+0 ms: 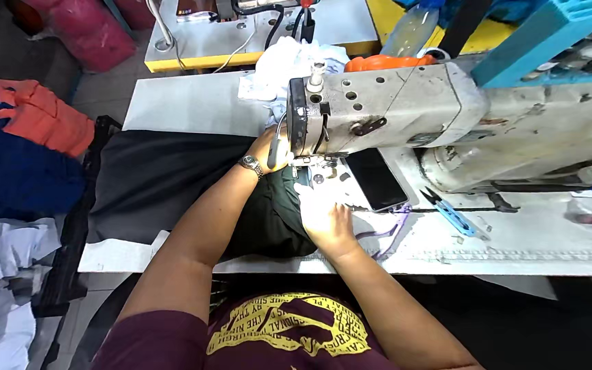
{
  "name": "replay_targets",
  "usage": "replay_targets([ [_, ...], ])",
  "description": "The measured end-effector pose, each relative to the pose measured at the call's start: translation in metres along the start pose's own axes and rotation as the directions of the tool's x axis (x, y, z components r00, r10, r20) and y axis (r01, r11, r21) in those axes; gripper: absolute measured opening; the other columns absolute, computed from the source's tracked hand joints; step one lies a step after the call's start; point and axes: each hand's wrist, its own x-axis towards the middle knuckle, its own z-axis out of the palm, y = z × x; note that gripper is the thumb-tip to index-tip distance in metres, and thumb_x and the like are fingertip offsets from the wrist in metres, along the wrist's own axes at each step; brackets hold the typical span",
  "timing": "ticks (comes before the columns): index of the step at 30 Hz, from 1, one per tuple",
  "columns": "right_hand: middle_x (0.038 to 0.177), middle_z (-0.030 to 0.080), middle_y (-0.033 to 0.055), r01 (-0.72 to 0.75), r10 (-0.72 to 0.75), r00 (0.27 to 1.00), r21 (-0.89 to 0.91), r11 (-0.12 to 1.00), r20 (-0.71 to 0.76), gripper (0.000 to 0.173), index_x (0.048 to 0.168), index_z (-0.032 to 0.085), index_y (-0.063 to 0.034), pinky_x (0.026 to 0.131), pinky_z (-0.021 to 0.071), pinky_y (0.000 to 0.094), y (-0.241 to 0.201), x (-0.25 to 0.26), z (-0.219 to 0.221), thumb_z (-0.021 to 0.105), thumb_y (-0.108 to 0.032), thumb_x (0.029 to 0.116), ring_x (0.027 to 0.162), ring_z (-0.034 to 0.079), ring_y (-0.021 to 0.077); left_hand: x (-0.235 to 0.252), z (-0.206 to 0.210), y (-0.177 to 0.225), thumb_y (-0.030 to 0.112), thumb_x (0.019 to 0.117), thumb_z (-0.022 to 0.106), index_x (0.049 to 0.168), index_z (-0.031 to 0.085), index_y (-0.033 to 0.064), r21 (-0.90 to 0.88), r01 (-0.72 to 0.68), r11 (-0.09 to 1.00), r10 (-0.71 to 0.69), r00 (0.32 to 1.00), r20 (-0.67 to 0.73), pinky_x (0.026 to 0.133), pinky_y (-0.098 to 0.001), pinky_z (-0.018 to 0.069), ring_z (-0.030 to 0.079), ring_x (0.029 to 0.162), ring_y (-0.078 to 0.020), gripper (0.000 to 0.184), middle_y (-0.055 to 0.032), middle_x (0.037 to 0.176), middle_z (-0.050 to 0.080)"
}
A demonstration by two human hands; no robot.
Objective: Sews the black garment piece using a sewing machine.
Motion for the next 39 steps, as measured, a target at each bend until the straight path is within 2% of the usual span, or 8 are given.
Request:
replay_targets([
  [9, 0.095, 0.075, 0.0156, -0.034, 0.033, 0.999, 0.123, 0.992, 0.015, 0.026, 0.114, 0.077, -0.0119, 0.066, 0.0589, 0.0558, 0.003, -0.002, -0.001, 0.057, -0.019, 0.0998, 0.081, 0.074, 0.0357, -0.049, 0.010, 0.010, 0.021, 0.0975, 0.065, 0.129, 0.067, 0.0047, 0.024, 0.192, 0.981, -0.182, 0.958, -0.223, 0.114, -0.0557, 0.0369, 0.057, 0.130, -0.0329, 0.036, -0.0166, 0.133, 0.065],
  [13, 0.102, 0.075, 0.0154, -0.042, 0.040, 0.999, 0.132, 0.990, 0.015, 0.025, 0.114, 0.077, -0.0132, 0.066, 0.0583, 0.0568, 0.003, 0.000, -0.002, 0.057, -0.018, 0.0994, 0.084, 0.073, 0.0362, -0.102, 0.033, 0.022, 0.034, 0.1029, 0.053, 0.113, 0.076, 0.0182, 0.159, -0.064, 0.985, 0.085, 0.988, -0.131, 0.119, -0.0619, 0.0303, 0.060, 0.129, -0.0204, 0.030, 0.0019, 0.120, 0.073],
  [19, 0.103, 0.076, 0.0149, -0.064, 0.054, 0.995, 0.130, 0.989, 0.084, 0.026, 0.116, 0.077, -0.0150, 0.074, 0.0576, 0.0594, 0.001, 0.002, -0.006, 0.056, -0.019, 0.1008, 0.092, 0.074, 0.0370, -0.097, 0.029, 0.007, 0.020, 0.0959, 0.056, 0.100, 0.077, 0.0129, 0.226, -0.075, 0.971, 0.109, 0.984, -0.140, 0.118, -0.0690, 0.0253, 0.060, 0.130, -0.0285, 0.023, -0.0014, 0.118, 0.074],
  [24, 0.108, 0.076, 0.0105, -0.026, 0.016, 0.999, 0.188, 0.982, 0.051, 0.027, 0.117, 0.078, -0.0175, 0.077, 0.0587, 0.0575, 0.009, 0.000, -0.001, 0.056, -0.019, 0.1006, 0.095, 0.074, 0.0324, -0.108, 0.012, 0.034, 0.044, 0.1028, 0.048, 0.075, 0.066, 0.0136, 0.250, -0.211, 0.945, 0.206, 0.977, 0.045, 0.119, -0.0652, 0.0270, 0.066, 0.111, -0.0238, 0.045, -0.0019, 0.087, 0.069],
  [27, 0.116, 0.074, 0.0118, -0.012, -0.015, 0.990, 0.193, 0.981, 0.137, 0.029, 0.121, 0.076, -0.0179, 0.083, 0.0573, 0.0589, 0.011, 0.005, -0.007, 0.055, -0.018, 0.1008, 0.104, 0.072, 0.0339, -0.127, -0.012, 0.063, 0.061, 0.1011, 0.049, 0.078, 0.066, 0.0100, 0.265, -0.192, 0.945, 0.129, 0.963, 0.238, 0.102, -0.0513, 0.0457, 0.066, 0.075, -0.0223, 0.058, -0.0044, 0.068, 0.061],
  [31, 0.119, 0.073, 0.0137, 0.055, -0.141, 0.954, 0.308, 0.950, 0.264, 0.032, 0.125, 0.074, -0.0134, 0.092, 0.0551, 0.0568, 0.020, 0.010, -0.025, 0.053, -0.014, 0.1002, 0.111, 0.069, 0.0328, -0.146, -0.031, 0.101, 0.032, 0.0987, 0.064, 0.094, 0.071, 0.0029, -0.025, -0.085, 0.996, 0.083, 0.806, 0.586, 0.072, -0.0569, 0.0544, 0.069, 0.079, -0.0342, 0.030, -0.0151, 0.081, 0.069],
  [35, 0.116, 0.070, 0.0148, 0.294, -0.321, 0.945, 0.266, 0.918, 0.064, 0.028, 0.110, 0.080, -0.0150, 0.098, 0.0543, 0.0526, 0.034, 0.002, -0.019, 0.061, -0.004, 0.0921, 0.117, 0.064, 0.0329, -0.137, -0.035, 0.099, 0.034, 0.1017, 0.062, 0.080, 0.068, 0.0052, -0.407, -0.104, 0.908, 0.301, 0.837, 0.457, 0.063, -0.0356, 0.0534, 0.063, 0.066, -0.0142, 0.036, -0.0044, 0.070, 0.064],
  [39, 0.136, 0.066, 0.0133, 0.435, -0.462, 0.883, 0.221, 0.873, 0.085, 0.023, 0.106, 0.080, -0.0151, 0.108, 0.0486, 0.0539, 0.042, -0.030, -0.026, 0.065, -0.006, 0.0909, 0.128, 0.060, 0.0342, -0.135, -0.010, 0.084, 0.044, 0.1060, 0.050, 0.092, 0.072, 0.0081, -0.393, -0.089, 0.915, 0.207, 0.940, 0.270, 0.098, -0.0370, 0.0487, 0.059, 0.113, -0.0166, 0.044, -0.0060, 0.112, 0.067],
])
